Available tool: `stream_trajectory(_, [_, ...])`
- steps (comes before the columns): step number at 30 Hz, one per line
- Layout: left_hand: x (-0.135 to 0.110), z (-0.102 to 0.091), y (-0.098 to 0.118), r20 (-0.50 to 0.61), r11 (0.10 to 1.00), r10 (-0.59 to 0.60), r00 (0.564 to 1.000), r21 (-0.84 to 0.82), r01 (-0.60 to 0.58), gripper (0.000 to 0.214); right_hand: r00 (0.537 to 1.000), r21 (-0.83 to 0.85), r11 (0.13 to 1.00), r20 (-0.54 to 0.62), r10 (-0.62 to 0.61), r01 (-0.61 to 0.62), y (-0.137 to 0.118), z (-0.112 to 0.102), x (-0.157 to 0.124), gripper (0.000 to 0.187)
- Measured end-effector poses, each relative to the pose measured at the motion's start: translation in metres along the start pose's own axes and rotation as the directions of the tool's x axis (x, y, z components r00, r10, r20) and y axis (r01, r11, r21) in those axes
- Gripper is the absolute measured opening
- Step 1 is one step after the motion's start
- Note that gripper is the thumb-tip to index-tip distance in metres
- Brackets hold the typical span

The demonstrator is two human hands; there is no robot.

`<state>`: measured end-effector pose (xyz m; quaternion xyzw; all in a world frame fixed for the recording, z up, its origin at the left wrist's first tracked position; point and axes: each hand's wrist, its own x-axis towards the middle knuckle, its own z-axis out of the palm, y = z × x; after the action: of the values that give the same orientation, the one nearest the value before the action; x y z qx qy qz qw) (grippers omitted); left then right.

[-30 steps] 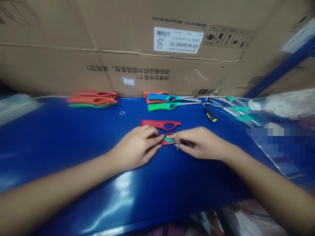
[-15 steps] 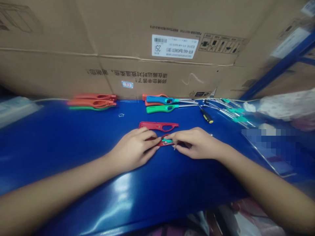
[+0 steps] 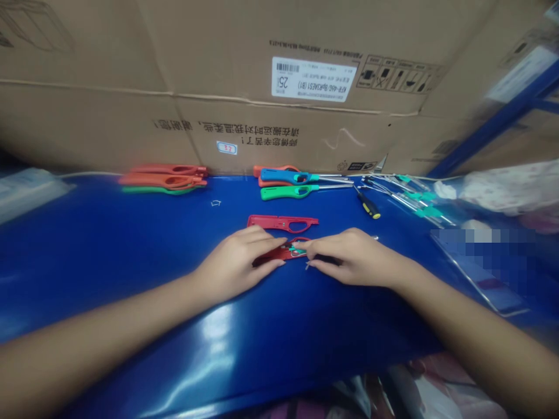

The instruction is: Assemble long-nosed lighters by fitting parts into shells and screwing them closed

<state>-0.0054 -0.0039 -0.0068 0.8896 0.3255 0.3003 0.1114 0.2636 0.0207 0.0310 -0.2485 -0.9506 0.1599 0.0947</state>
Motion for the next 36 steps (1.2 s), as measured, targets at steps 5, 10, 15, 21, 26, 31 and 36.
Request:
stream_trajectory(5, [0.0,0.0,0.001,0.049,1.0,-0.018,0.999,0.026,0.017,0.03,1.0,0.014,1.0,0.003,0.015,-0.015,0.001,0.0,0.001,0.009])
stream_trajectory(10, [0.003,-0.003,0.003,0.106,0.995,-0.002,0.994,0.095,-0.008,0.028,0.999,0.041,0.999,-0.026,0.031,-0.029,0.001,0.001,0.002,0.009])
stream_trajectory(15, [0.003,-0.004,0.004,0.118,0.991,0.003,0.993,0.133,-0.019,0.03,0.998,0.023,1.0,-0.062,0.012,-0.01,0.002,0.002,0.001,0.004])
stream_trajectory(21, [0.0,-0.002,0.003,0.094,0.99,0.009,0.996,0.139,-0.022,0.029,0.996,-0.045,0.999,-0.089,-0.002,-0.002,0.002,0.0,0.0,0.003])
stream_trajectory(26, [0.0,-0.002,0.002,0.093,0.992,-0.005,0.996,0.125,-0.007,0.029,0.994,-0.019,1.0,-0.11,0.003,-0.006,0.006,-0.003,-0.002,0.003])
stream_trajectory(31, [-0.001,-0.003,0.001,0.109,0.991,-0.016,0.994,0.132,0.001,0.032,0.952,0.015,0.997,-0.296,0.081,-0.08,0.026,-0.011,-0.005,0.011])
stream_trajectory(36, [-0.001,-0.004,0.002,0.107,0.991,-0.019,0.994,0.133,0.005,0.039,0.771,-0.131,0.907,-0.584,0.255,-0.399,0.074,-0.029,-0.017,0.018])
